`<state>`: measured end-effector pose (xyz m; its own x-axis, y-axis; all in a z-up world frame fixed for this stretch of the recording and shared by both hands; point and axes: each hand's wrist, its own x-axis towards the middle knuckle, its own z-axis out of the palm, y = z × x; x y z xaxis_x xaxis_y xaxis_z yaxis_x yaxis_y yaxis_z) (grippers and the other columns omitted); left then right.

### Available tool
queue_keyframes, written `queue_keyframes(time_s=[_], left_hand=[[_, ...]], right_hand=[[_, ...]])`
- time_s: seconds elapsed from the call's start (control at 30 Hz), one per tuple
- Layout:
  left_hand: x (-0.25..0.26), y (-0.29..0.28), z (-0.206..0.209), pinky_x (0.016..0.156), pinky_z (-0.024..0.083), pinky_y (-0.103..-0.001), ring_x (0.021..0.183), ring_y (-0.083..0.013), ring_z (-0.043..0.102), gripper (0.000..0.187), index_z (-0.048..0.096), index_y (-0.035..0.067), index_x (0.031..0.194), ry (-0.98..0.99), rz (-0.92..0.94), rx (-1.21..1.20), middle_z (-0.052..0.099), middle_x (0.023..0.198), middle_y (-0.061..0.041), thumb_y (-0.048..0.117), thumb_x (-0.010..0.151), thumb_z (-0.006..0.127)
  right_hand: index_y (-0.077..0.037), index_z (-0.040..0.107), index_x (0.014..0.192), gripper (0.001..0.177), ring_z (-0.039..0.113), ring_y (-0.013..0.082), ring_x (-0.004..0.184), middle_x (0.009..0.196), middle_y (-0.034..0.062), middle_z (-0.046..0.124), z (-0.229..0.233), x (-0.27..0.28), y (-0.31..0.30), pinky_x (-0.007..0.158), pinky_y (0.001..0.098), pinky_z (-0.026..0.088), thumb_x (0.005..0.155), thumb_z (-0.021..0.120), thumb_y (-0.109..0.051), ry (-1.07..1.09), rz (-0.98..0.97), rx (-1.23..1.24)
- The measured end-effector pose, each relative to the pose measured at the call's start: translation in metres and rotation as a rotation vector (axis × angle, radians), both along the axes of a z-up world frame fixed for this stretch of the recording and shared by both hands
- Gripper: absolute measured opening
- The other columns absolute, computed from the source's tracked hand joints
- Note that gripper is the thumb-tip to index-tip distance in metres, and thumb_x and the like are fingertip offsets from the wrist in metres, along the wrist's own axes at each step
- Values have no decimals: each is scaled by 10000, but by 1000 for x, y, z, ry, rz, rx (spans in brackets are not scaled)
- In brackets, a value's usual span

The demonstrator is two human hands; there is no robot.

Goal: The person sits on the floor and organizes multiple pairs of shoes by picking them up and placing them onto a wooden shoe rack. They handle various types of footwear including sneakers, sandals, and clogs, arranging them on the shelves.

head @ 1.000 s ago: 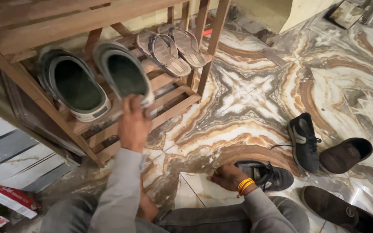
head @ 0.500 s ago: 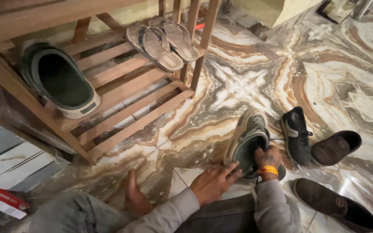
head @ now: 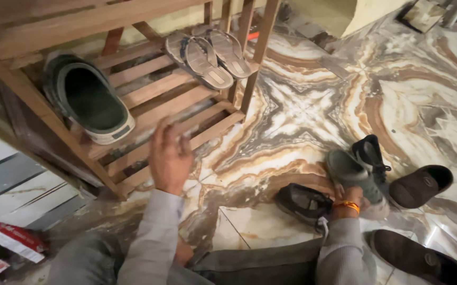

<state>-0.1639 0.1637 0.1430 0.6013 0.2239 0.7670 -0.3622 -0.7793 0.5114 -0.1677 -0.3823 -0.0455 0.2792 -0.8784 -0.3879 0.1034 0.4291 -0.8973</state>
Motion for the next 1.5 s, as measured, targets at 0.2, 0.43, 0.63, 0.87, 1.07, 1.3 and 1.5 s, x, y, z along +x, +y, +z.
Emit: queue_keyframes(time_s=[0.2,0.43,0.63,0.87,1.07,1.3,1.5], left_hand=[[-9,40,19,1010,572,-475,1199,-391,665,335,657,30,1282,-101,232,-31,630,1364,-159,54,954,713],[-17,63,30,829,560,-487,1025,-424,681,450,632,-3,1258,176,350,-5,575,1399,-214,154,866,787],[-12,34,0,801,588,-459,938,-334,699,340,661,79,1135,114,147,148,612,1250,-68,218,856,796],[-35,-101,-81,492,522,-382,1006,-340,731,163,607,29,1018,-25,-414,555,605,1208,-167,138,908,656],[-89,-159,-132,674,543,-518,776,-397,671,146,620,68,1092,502,-834,367,631,1168,-133,120,956,635],[-93,-153,-136,794,573,-492,1027,-419,667,521,534,70,1402,356,-869,141,449,1496,-201,80,889,630],[-74,-136,-142,859,571,-475,1116,-406,652,501,497,65,1399,495,-657,0,455,1493,-178,140,921,627]], right_hand=[[-13,675,1137,338,674,359,967,1063,174,735,10,-1,39,767,449,553,992,516,-273,-166,552,86],[26,693,1141,286,729,241,732,1015,175,775,46,-5,128,598,322,578,955,645,-187,157,891,-283],[59,684,1167,395,716,212,730,1015,173,775,73,-12,165,626,318,589,970,656,-282,76,960,-387],[-32,556,1361,534,694,155,840,1220,101,717,115,-29,165,622,280,571,975,588,-400,-59,971,-543],[3,696,1129,449,729,242,791,953,155,753,49,-15,122,688,385,570,835,748,-333,113,913,-953],[-20,735,855,382,698,476,877,884,263,722,-16,3,80,803,530,557,808,793,-396,705,464,-1347],[72,583,1076,667,671,475,959,1081,319,668,-12,2,31,810,529,543,713,906,-385,641,-125,-650]])
